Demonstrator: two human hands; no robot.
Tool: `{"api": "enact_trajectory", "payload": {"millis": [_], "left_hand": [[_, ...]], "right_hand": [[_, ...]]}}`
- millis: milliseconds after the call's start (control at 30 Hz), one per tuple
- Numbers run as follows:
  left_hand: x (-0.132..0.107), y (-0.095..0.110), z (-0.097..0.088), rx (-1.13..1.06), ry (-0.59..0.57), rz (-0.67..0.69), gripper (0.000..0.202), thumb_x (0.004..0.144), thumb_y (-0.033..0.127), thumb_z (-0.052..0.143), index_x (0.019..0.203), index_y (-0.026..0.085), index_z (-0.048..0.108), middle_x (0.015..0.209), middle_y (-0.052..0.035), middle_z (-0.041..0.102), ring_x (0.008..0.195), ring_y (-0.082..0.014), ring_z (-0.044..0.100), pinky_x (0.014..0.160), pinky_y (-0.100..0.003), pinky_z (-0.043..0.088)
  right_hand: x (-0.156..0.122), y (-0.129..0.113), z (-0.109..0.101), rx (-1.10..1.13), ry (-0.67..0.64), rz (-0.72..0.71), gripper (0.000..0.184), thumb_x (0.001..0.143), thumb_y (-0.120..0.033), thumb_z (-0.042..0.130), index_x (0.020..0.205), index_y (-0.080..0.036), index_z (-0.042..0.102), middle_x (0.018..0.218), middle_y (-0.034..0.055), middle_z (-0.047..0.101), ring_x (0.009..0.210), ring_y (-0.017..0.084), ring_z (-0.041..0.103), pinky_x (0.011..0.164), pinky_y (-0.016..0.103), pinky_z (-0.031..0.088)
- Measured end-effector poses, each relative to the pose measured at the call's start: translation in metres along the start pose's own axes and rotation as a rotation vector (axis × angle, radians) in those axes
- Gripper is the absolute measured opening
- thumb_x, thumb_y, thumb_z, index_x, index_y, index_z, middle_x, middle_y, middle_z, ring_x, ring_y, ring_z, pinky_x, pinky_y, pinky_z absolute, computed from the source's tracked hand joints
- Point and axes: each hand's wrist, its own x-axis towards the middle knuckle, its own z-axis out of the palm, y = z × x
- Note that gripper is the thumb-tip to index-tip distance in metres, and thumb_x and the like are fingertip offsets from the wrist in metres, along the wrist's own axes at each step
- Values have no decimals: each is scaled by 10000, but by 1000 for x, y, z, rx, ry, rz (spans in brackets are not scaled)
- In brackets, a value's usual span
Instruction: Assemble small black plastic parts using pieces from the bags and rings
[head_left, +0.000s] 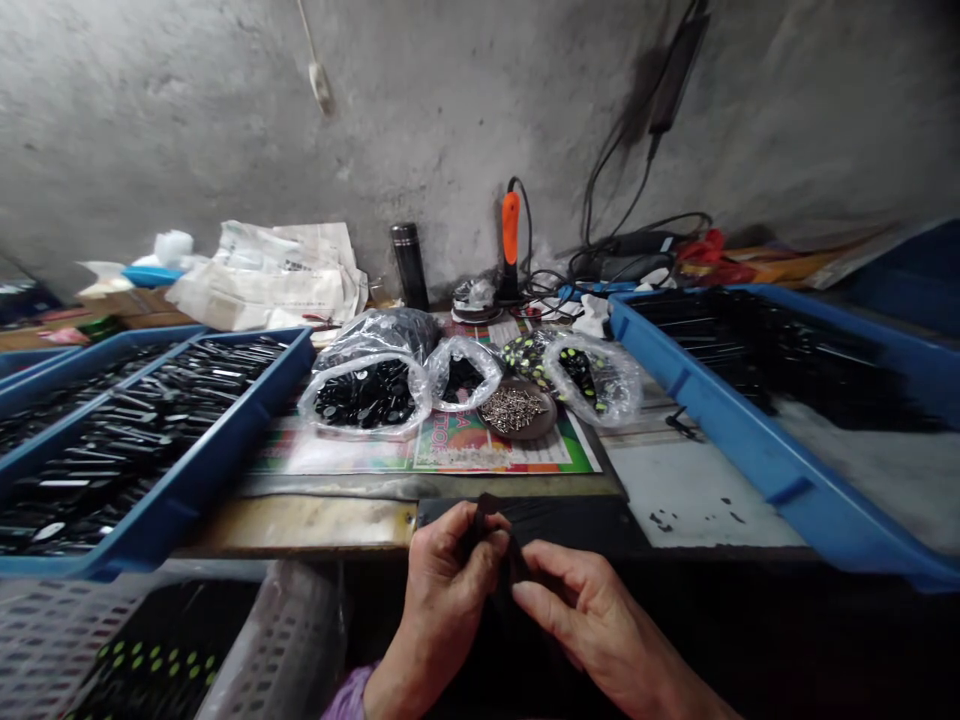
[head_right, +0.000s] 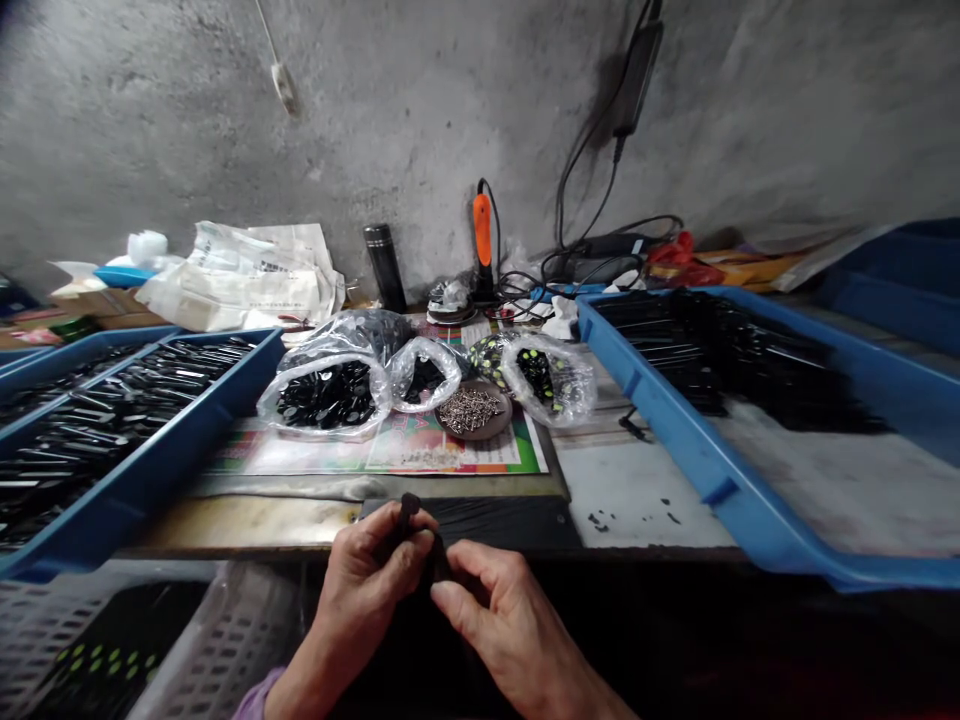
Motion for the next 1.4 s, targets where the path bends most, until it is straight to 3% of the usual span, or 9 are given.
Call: {"api": "enact_trajectory", "payload": {"millis": [133,300,467,800,933,1133,1400], "left_hand": [[2,-1,0,-6,-8,-19,173,789,295,704,760,127,671,547,49,464,479,-68,362,456,-194,281],[4,-4,1,-104,-25,-104,193,765,316,719,776,130,666,494,78,418,433,-53,313,420,-184,231],[2,-7,1,-121,-19,-144,225,767,333,737,823,128,666,509,73,455,427,-44,312,409,-173,222],[0,-6,0,-177,-39,-210,360,739,440,794,838,125,652,530,70,488,427,-37,336,405,-163,237],[-2,-5,1,-186,-13,-220,345,682,398,839,791,130,650,608,33,569,451,-39,366,422,-169,272],[-2,-6,3,-132,29,-146,224,682,296,794,706,137,638,607,24,567,464,-54,389,428,-177,300],[-1,-7,1,-164,26,-171,288,694,338,826,829,128,684,630,34,565,464,-41,384,418,-160,277]], "right_hand": [[-1,-1,1,-20,26,-12,258,924,-365,518,766,-160,534,747,-4,490,654,108,425,534,179,378],[-1,3,2,89,-31,73,300,929,-438,526,807,-164,522,627,-53,405,461,62,362,408,173,282],[-1,4,3,210,-46,69,306,904,-461,585,885,-163,520,666,-57,416,467,48,352,405,148,298],[-1,3,5,216,-33,53,267,917,-416,583,941,-150,586,673,-59,431,449,37,351,397,137,303],[-1,3,6,192,-23,65,254,915,-405,579,925,-151,592,661,-60,420,442,39,354,389,142,285],[-2,4,7,152,-22,42,227,919,-370,567,956,-154,624,677,-42,465,459,53,382,394,147,325],[-2,5,7,189,-16,37,253,935,-392,560,961,-146,611,658,-60,442,451,40,374,399,135,305]]}}
